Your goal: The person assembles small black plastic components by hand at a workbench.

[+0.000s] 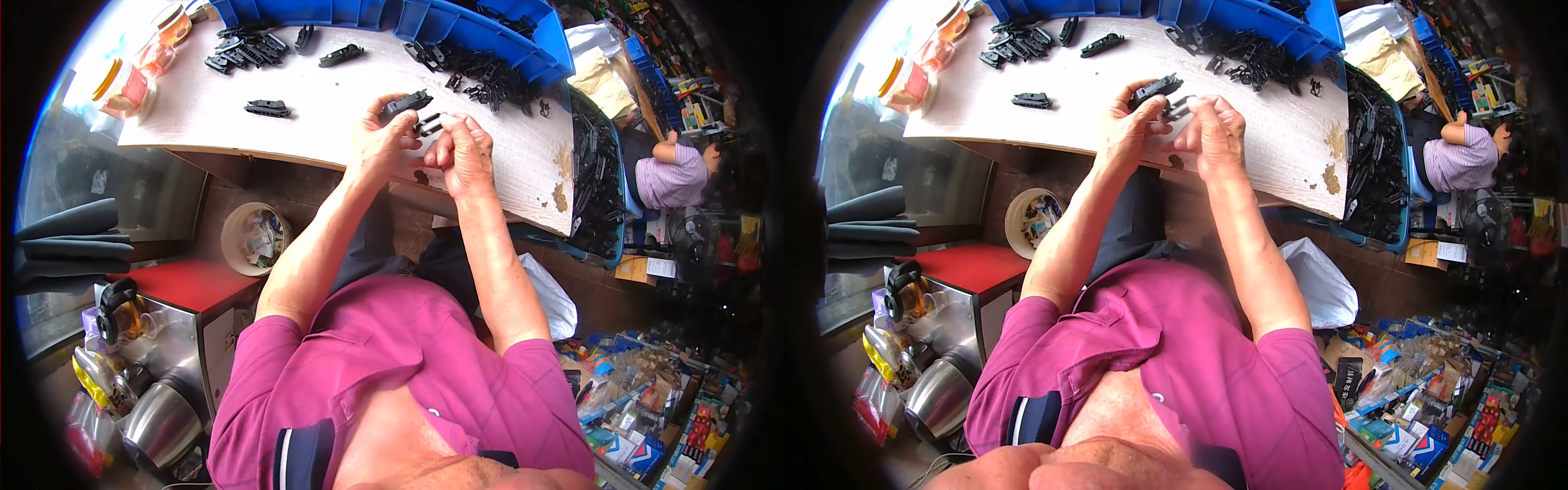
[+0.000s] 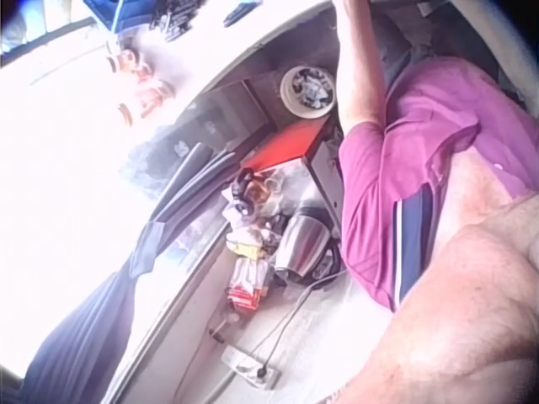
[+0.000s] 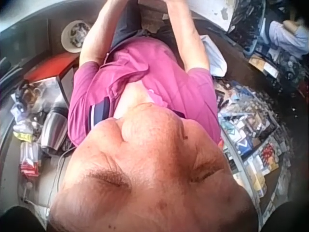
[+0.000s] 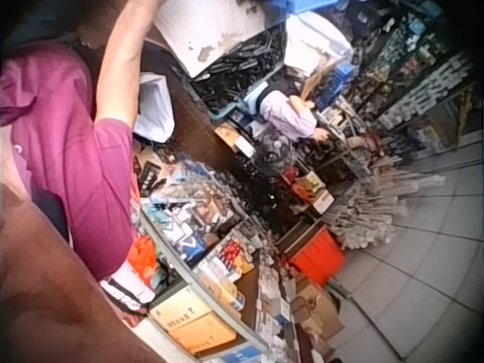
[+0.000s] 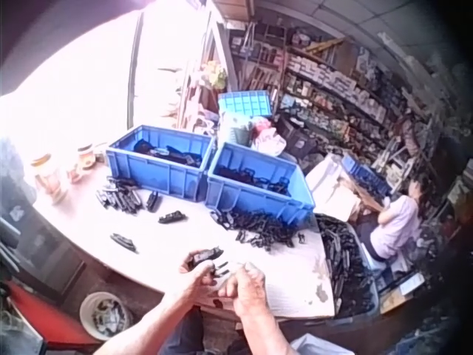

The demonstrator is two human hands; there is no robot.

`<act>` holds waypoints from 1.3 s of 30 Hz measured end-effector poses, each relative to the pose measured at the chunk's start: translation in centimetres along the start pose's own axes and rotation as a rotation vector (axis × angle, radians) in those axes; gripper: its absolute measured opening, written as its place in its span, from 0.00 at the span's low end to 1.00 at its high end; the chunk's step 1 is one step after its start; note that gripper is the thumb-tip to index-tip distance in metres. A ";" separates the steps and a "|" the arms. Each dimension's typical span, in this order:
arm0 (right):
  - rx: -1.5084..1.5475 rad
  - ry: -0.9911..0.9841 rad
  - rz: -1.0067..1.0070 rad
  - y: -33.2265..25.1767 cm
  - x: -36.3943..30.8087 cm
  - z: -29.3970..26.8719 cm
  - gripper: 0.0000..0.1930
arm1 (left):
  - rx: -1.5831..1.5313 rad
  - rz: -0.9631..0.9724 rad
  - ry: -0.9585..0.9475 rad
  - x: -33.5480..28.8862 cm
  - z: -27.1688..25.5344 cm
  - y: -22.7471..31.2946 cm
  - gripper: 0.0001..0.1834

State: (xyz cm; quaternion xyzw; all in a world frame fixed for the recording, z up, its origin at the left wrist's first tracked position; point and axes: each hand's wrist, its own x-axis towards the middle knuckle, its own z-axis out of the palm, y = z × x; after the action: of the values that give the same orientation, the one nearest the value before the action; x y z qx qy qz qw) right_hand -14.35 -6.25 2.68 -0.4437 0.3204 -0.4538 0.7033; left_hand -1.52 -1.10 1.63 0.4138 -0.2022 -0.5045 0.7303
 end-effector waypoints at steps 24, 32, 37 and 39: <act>0.020 -0.061 -0.059 -0.9 -0.2 -1.1 0.09 | 0.459 -0.076 -0.304 1.5 -0.9 -1.1 0.18; 0.024 -0.024 -0.080 -0.4 -0.1 -1.2 0.10 | 0.483 -0.083 -0.264 1.3 -0.5 -0.9 0.18; 0.030 -0.033 -0.074 -0.1 0.0 -1.6 0.10 | 0.572 -0.037 -0.274 1.8 -0.8 -1.3 0.18; 0.039 -0.045 -0.093 0.0 0.1 -1.7 0.10 | 0.538 -0.052 -0.275 1.8 -0.9 -1.2 0.17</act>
State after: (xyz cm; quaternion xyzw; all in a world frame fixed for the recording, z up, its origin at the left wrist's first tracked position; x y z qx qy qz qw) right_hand -15.75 -6.86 2.00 -0.4545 0.2747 -0.4820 0.6969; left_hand -0.88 -2.56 -0.07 0.5253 -0.4151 -0.5026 0.5469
